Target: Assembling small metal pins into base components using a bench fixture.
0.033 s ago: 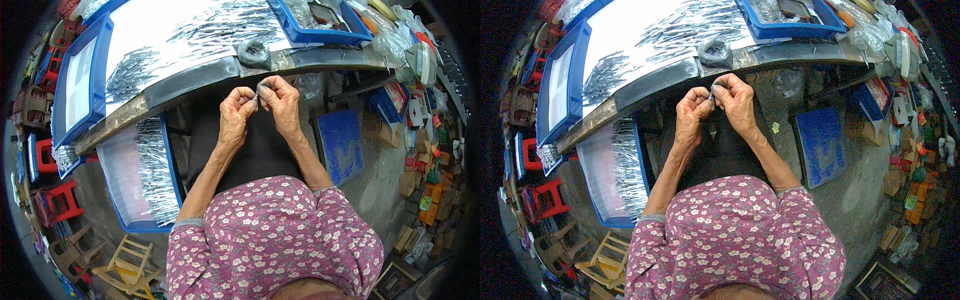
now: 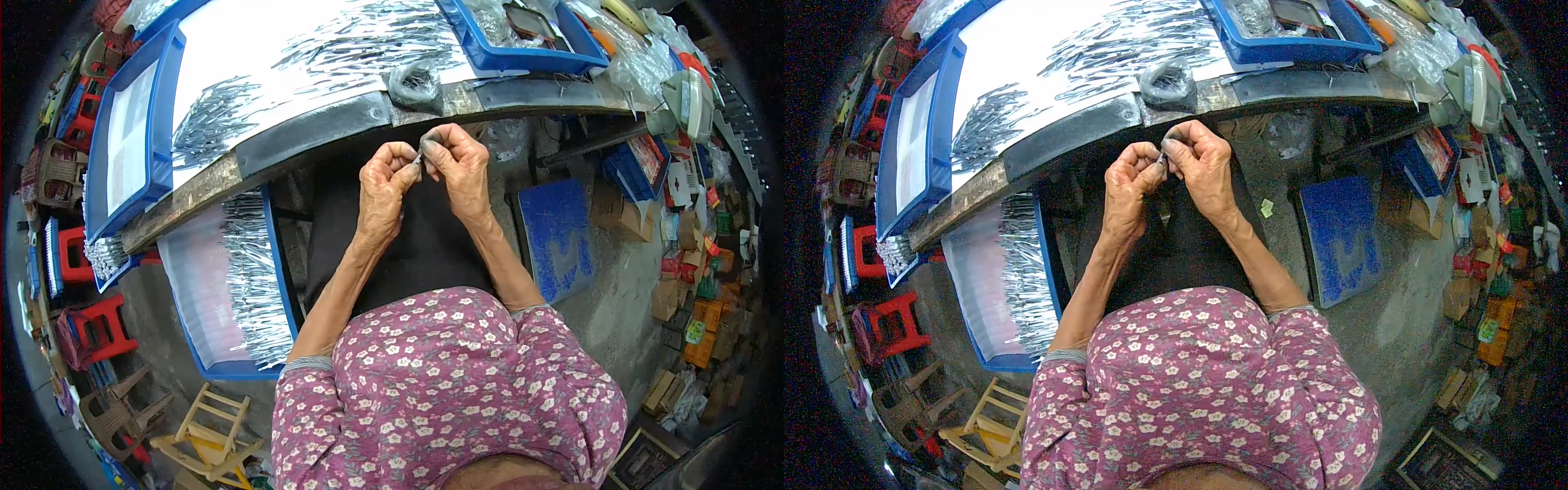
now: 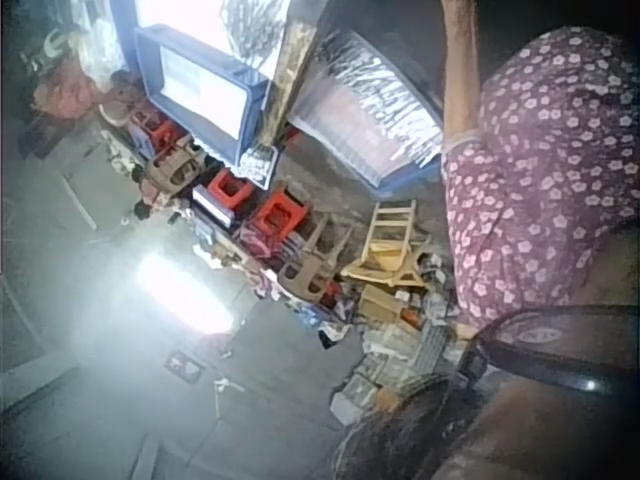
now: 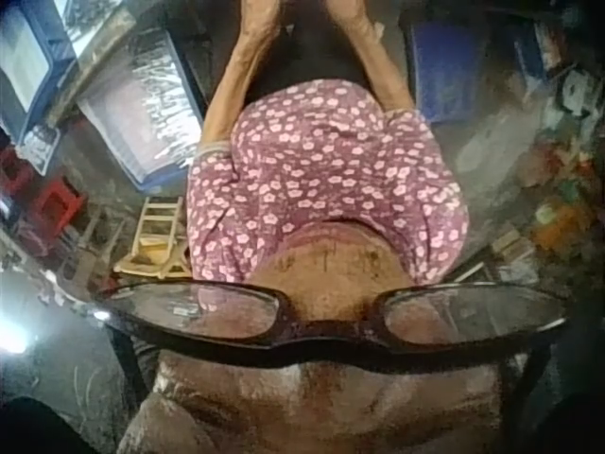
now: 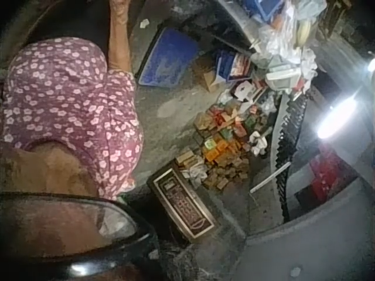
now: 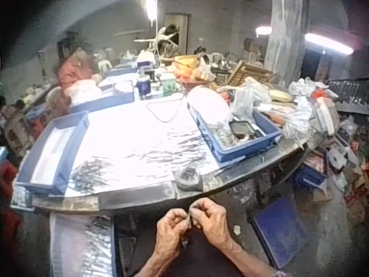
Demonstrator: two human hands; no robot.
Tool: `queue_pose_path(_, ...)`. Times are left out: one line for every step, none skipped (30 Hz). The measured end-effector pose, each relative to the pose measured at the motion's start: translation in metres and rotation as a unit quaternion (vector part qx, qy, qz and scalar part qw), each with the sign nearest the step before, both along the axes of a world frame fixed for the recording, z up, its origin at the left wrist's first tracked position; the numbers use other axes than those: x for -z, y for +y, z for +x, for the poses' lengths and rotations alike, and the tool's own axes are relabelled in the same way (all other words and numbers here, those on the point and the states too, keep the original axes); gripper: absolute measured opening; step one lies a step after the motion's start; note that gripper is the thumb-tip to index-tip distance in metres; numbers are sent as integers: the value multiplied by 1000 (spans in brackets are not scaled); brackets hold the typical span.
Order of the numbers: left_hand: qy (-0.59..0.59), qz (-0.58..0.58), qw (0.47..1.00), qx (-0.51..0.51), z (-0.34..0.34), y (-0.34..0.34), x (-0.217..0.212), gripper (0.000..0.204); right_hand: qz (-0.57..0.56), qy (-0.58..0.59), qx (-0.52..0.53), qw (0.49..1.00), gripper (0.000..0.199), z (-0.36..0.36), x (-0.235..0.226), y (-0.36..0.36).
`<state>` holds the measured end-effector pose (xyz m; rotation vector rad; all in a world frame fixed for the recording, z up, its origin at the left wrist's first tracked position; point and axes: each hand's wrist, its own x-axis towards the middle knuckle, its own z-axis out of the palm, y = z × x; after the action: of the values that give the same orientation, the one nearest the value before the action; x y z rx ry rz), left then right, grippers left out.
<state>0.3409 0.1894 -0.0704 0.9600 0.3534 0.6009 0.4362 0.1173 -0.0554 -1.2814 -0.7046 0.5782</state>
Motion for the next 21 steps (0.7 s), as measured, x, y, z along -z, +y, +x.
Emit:
queue_pose_path(0,0,1000,0,0,0,0,11,-4,-19,9,1000,7,-1,0,0)
queue_pose_path(0,6,1000,-4,1,-1,0,11,-4,-19,8,1000,7,-3,0,-1)
queue_pose_path(0,12,1000,-7,1,-1,0,11,-12,-50,22,998,6,-5,0,-1)
queue_pose_path(-1,13,1000,-7,1,-1,2,11,-20,-81,37,996,6,-6,0,-2)
queue_pose_path(-1,17,1000,0,1,-1,5,13,-19,-82,37,996,6,-7,1,-2)
queue_pose_path(-2,21,1000,7,1,0,7,15,-20,-81,40,996,6,-7,3,-3)
queue_pose_path(-3,22,1000,6,1,0,8,15,-19,-79,42,996,5,-7,4,-3)
queue_pose_path(2,32,999,7,0,0,9,14,-18,-80,42,996,5,-7,4,-3)
queue_pose_path(7,42,999,7,0,0,9,14,-11,-86,43,995,5,-7,4,-3)
queue_pose_path(13,47,999,11,-1,0,10,14,-7,-91,45,995,5,-8,4,-4)
queue_pose_path(12,47,999,12,0,0,10,14,-7,-92,45,995,5,-9,5,-4)
queue_pose_path(8,41,999,11,0,-1,11,13,-7,-83,46,995,5,-10,6,-5)
queue_pose_path(5,35,999,9,0,-1,12,13,-8,-75,47,996,5,-11,6,-5)
queue_pose_path(4,36,999,9,0,-1,12,13,-7,-75,47,996,5,-10,6,-5)
queue_pose_path(4,46,999,8,0,0,12,13,-16,-64,42,997,5,-10,5,-6)
queue_pose_path(5,57,998,7,0,0,11,13,-24,-53,36,998,6,-9,4,-6)
queue_pose_path(4,58,998,7,0,1,10,13,-24,-54,35,998,6,-8,2,-6)
queue_pose_path(6,56,998,-3,0,1,8,13,-23,-37,32,999,7,-7,-1,-6)
queue_pose_path(9,54,998,-13,0,1,7,12,-23,-20,29,999,8,-6,-3,-6)
queue_pose_path(8,54,998,-12,0,1,5,12,-22,-21,29,999,8,-5,-3,-6)
queue_pose_path(14,60,998,-13,0,1,4,12,-17,-12,27,999,9,-3,-3,-5)
